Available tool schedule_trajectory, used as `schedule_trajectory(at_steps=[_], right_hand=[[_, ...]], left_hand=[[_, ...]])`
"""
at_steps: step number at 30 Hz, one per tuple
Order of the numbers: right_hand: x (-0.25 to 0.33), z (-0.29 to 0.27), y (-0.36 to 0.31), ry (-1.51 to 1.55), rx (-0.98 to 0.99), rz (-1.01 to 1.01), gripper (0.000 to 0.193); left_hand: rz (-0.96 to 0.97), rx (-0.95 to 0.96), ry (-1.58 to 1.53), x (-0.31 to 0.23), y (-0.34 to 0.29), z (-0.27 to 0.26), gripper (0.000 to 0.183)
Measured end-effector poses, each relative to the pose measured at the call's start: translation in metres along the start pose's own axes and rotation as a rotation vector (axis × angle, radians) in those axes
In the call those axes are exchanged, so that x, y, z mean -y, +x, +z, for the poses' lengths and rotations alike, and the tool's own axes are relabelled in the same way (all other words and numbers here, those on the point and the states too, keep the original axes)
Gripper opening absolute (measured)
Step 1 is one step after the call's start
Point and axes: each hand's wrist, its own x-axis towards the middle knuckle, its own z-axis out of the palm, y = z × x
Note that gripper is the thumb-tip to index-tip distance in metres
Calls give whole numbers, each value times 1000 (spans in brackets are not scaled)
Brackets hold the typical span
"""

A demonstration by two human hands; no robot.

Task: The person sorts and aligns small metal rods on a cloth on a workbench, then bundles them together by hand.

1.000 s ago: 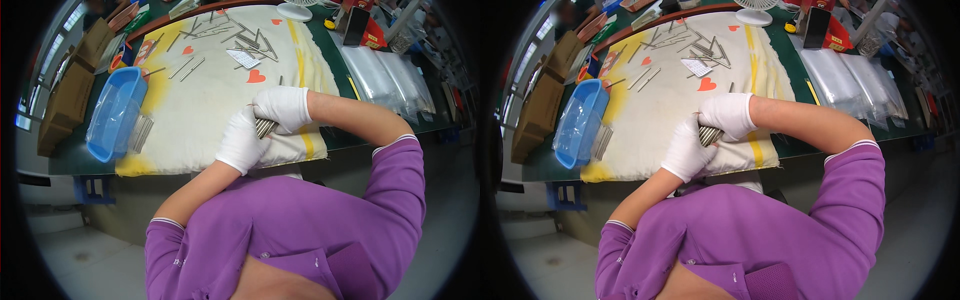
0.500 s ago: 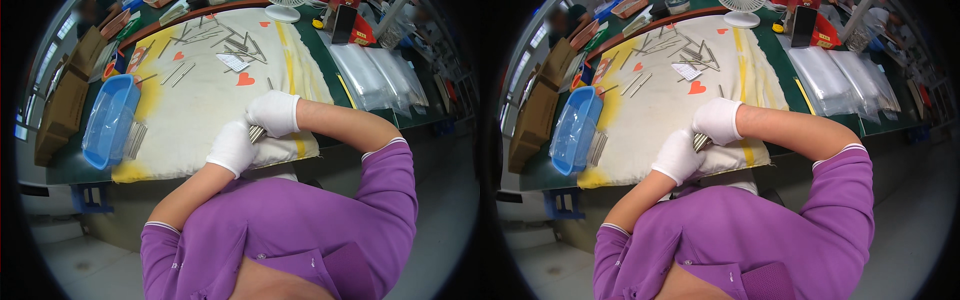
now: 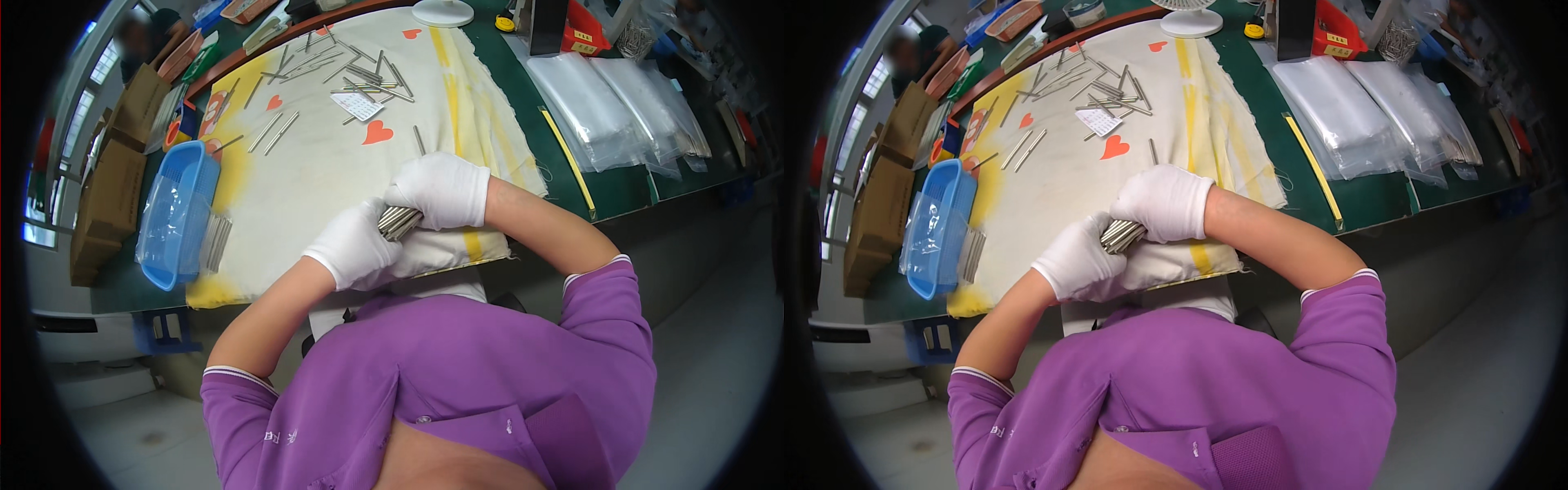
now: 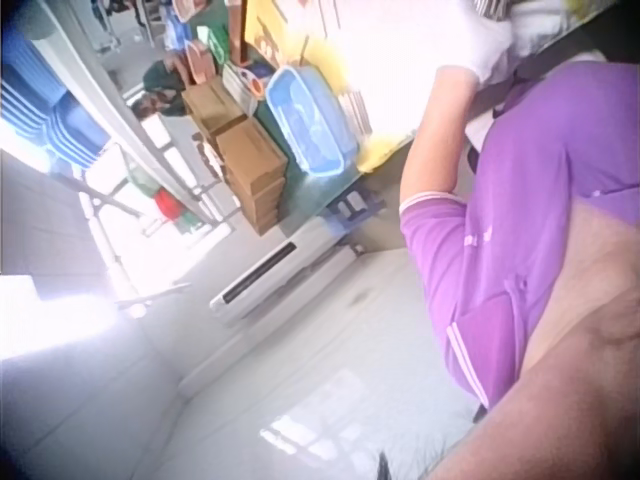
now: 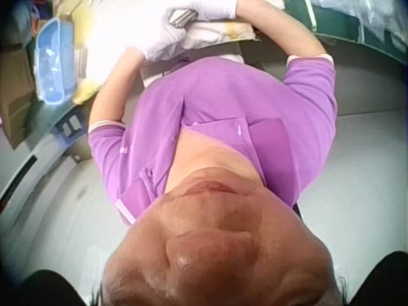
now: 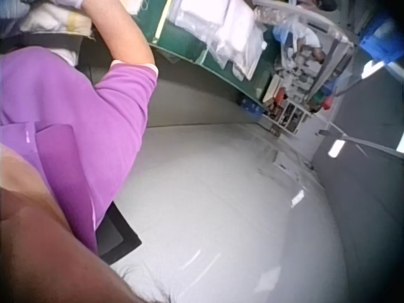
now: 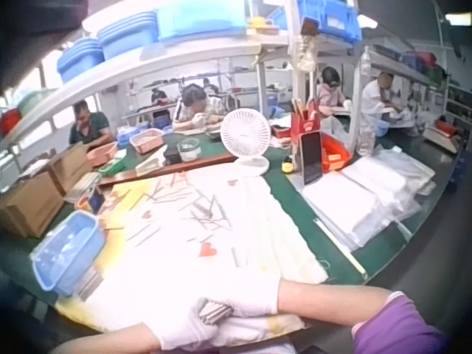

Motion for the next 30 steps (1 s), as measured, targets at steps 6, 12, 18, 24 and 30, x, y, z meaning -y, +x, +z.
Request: schedule_trajectory(at_steps=[6,12,18,24,30], right_hand=[[-10,4,-15,59,-78,-50,15],[-15,19,-16,1,-235,-172,15],[-23,22,-19,185,-332,-50,19],[-22,17,-21,349,-433,38,17],[-29,10,-14,1152,-861,288,31]], left_hand=[[46,63,-161,-7,1,6,47],[-38,195,-376,-2,-5,0,48],[142,407,-781,28,5,-22,54],[169,-107,-529,43,19,-4,33],[182,-157,207,-5,24,19,28]])
